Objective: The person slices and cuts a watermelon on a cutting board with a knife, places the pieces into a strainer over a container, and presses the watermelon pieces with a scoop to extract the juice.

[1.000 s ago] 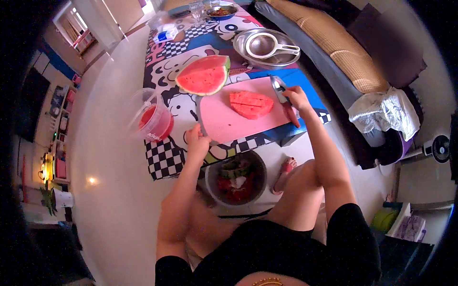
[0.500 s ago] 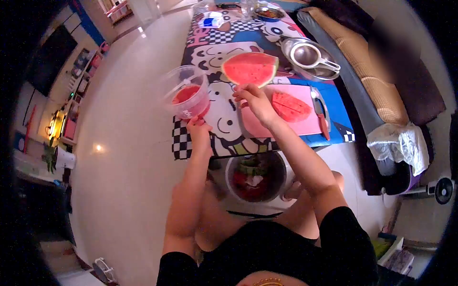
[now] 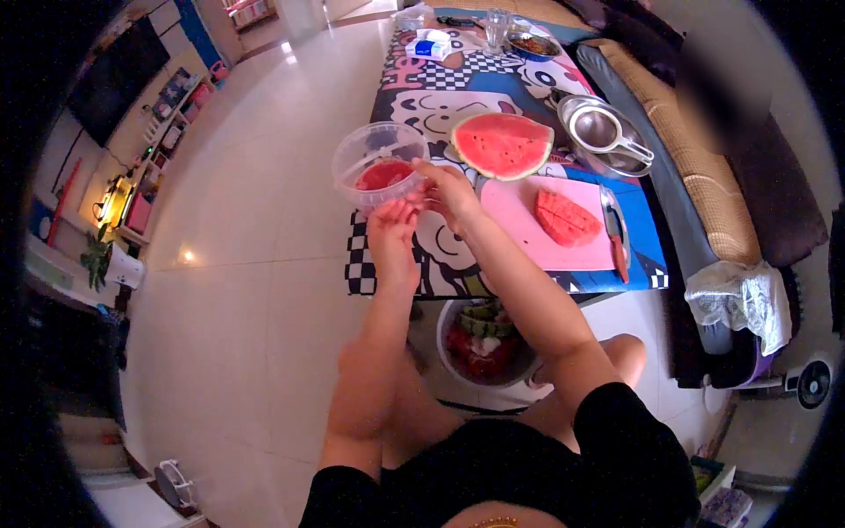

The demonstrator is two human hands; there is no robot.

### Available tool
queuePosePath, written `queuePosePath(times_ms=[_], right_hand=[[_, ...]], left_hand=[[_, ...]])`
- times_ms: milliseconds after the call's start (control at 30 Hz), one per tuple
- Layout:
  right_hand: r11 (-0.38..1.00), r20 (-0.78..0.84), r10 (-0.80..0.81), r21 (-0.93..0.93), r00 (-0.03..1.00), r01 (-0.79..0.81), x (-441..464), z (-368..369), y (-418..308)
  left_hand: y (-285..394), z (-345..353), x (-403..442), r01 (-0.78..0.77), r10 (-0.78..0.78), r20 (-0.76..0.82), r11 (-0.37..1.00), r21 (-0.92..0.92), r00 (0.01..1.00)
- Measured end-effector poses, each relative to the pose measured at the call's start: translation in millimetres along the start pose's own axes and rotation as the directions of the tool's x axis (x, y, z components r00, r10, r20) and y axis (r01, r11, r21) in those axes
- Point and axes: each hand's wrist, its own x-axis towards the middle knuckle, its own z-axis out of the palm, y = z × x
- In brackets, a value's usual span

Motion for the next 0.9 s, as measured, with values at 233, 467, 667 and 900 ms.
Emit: queuePosePath(times_ms=[233,467,667,900], right_hand=[[1.0,-0.022,0.004,-0.019,1.0,-0.005,-5,-21,-4],[1.0,0.006,-0.016,0.013,1.0,0.016,-43,-60,-19],[0.999,0.072,-0.027,0.025,0.997,0.026,-66,-82,-27],[0.885,-0.026,-0.33,-0.357,0.944,0.299,-96,-133,-40]], left_hand=[[-5,8,-14,0.043,-0.046,0.044,0.997,0.062,0.998],[-27,24,-39,0.071,-0.089,0.128,0.988,0.14,0.988],[-40,30,-54,0.065,-0.098,0.161,0.978,0.2,0.982],[-41,33,-61,0.021,-0.074,0.197,0.966,0.26,0.978]])
